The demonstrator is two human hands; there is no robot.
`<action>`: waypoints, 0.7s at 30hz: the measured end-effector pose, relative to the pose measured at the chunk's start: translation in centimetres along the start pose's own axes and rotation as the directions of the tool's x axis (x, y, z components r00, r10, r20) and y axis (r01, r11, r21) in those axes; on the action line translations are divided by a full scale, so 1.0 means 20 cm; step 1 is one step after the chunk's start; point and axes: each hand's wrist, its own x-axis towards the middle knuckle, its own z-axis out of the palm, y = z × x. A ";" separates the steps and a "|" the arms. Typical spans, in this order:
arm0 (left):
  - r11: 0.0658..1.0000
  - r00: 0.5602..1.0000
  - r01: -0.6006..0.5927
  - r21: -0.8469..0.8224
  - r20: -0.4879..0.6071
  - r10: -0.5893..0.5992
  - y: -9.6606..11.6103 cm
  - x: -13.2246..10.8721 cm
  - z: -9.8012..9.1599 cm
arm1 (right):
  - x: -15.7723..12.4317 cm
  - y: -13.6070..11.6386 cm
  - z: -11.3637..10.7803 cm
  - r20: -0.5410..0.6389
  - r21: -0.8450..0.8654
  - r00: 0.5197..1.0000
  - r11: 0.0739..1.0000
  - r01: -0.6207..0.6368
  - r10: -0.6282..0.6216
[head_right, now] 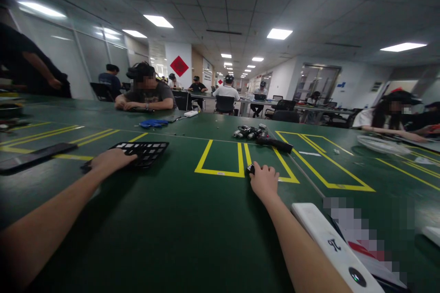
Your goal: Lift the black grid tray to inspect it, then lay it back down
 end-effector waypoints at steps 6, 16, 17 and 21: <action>0.954 0.931 -0.277 0.114 -0.215 0.296 0.30 -0.18 0.06 | -0.06 -0.18 -0.08 -0.119 0.072 0.986 0.989 0.130 -0.121; 0.573 0.559 -0.817 0.073 0.350 0.752 0.60 -0.61 0.42 | -0.39 -0.47 -0.09 0.145 0.393 0.750 0.733 0.555 -0.646; 0.570 0.551 -0.819 0.060 0.356 0.755 0.60 -0.61 0.42 | -0.39 -0.47 -0.09 0.146 0.396 0.747 0.730 0.557 -0.649; 0.571 0.544 -0.821 0.028 0.343 0.766 0.59 -0.59 0.42 | -0.39 -0.45 -0.07 0.116 0.381 0.751 0.728 0.571 -0.650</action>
